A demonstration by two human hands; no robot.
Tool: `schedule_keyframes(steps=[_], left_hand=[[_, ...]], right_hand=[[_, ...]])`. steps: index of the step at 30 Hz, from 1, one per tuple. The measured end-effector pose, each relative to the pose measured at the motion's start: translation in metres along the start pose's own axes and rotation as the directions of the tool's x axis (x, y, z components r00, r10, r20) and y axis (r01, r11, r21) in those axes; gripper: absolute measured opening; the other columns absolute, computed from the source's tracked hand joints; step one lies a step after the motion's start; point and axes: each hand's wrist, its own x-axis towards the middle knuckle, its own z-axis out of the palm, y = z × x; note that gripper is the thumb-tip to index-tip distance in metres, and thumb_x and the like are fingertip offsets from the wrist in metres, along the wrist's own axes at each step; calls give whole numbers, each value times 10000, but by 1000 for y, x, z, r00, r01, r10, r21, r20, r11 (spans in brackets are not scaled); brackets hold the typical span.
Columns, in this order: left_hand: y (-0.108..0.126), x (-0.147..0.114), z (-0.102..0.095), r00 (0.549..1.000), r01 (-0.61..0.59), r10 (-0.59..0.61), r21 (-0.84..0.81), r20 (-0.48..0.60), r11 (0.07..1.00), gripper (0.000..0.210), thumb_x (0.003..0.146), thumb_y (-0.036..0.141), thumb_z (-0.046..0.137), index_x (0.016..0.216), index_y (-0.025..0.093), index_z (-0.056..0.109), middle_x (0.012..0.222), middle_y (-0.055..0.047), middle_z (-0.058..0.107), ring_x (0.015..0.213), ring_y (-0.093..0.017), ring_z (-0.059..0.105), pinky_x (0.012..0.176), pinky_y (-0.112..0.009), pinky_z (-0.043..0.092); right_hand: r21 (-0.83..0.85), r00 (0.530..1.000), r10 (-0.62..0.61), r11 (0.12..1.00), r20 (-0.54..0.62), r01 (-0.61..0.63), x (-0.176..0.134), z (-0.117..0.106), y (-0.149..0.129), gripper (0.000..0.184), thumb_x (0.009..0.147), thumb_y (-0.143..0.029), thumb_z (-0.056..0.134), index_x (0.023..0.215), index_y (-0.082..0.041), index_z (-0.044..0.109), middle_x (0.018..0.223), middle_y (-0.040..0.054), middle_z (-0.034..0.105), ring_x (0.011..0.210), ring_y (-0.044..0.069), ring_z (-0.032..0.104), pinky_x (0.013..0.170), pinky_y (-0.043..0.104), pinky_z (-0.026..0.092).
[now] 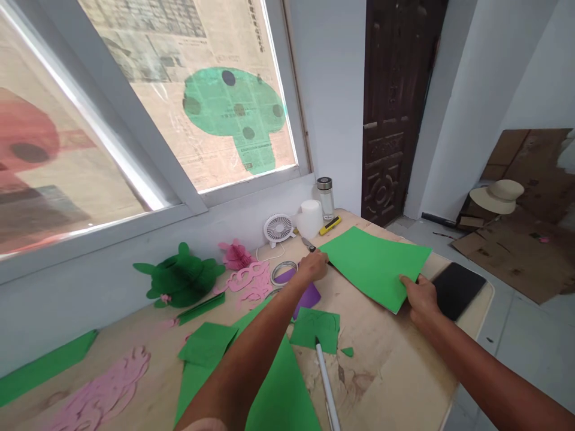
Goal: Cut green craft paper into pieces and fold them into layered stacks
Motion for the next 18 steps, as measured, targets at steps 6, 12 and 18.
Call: schedule_keyframes(steps=[6,12,18], left_hand=[[-9,14,-10,999,1,3,131,-33,991,349,880,343,548,1180,166,528,1198,-89,548,1026,-210,568,853,-428,497],[-23,32,-7,998,-56,56,202,6,978,347,881,347,547,1175,165,530,1176,-86,559,999,-201,579,834,-414,507],[-50,51,-6,992,-122,123,263,13,957,326,886,343,538,1162,172,540,1182,-86,560,1014,-202,572,853,-422,498]], right_hand=[[20,999,45,999,22,-45,3,1,0,215,605,-297,657,781,-174,641,770,63,722,685,205,661,530,252,507],[34,995,82,996,49,-84,6,-1,3,209,614,-291,662,791,-183,632,828,69,729,710,208,674,542,255,533],[36,988,125,991,91,-128,9,-4,6,273,615,-308,678,854,-182,639,863,75,734,729,222,689,539,268,553]])
